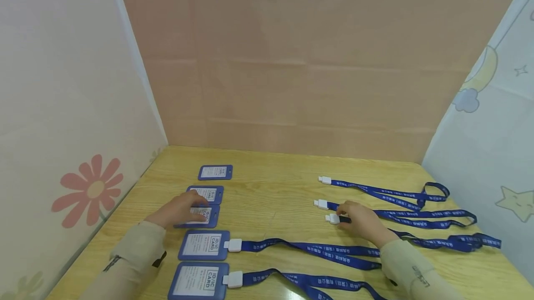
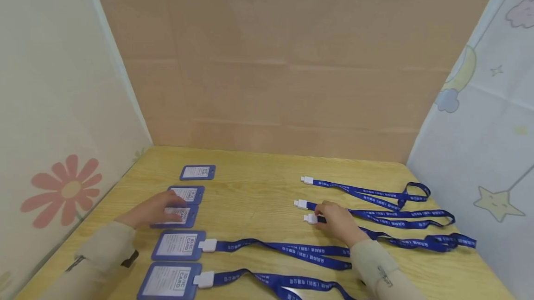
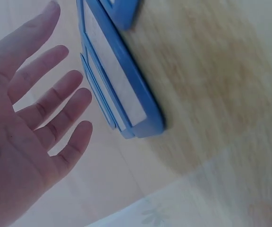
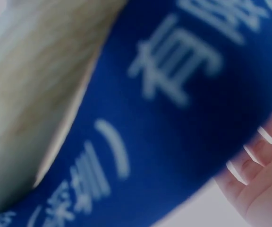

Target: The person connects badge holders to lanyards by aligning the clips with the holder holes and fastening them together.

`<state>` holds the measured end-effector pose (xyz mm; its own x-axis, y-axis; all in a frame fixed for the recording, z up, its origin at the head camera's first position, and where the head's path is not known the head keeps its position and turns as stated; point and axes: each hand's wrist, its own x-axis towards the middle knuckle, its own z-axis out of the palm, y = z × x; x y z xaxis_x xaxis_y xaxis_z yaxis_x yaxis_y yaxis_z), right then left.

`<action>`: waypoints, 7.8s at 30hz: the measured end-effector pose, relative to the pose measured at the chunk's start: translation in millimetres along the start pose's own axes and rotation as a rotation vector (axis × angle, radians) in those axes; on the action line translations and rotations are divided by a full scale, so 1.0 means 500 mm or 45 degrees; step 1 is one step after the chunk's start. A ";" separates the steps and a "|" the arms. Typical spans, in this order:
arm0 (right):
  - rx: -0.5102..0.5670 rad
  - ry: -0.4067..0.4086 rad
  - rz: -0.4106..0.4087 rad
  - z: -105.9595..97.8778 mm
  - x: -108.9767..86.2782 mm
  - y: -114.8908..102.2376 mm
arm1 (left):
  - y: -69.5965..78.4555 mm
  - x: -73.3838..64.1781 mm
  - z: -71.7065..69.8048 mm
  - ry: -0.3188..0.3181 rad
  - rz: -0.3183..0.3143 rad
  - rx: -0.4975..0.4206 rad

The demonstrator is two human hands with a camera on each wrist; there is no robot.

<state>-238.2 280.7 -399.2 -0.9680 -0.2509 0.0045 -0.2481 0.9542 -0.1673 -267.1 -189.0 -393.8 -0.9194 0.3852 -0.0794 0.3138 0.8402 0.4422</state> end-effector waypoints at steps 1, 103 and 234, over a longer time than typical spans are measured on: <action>0.008 -0.005 0.002 0.000 0.000 0.001 | -0.002 0.002 0.000 -0.002 0.006 -0.006; 0.007 0.095 -0.239 -0.031 0.032 -0.060 | -0.023 0.011 0.016 -0.047 -0.084 -0.024; 0.023 -0.012 -0.526 0.001 0.104 -0.236 | -0.001 0.004 0.018 -0.045 -0.120 -0.034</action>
<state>-259.4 154.7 -379.6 -0.7865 -0.6140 0.0660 -0.6152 0.7697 -0.1707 -267.0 -185.1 -402.1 -0.9355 0.3185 -0.1531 0.2195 0.8632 0.4547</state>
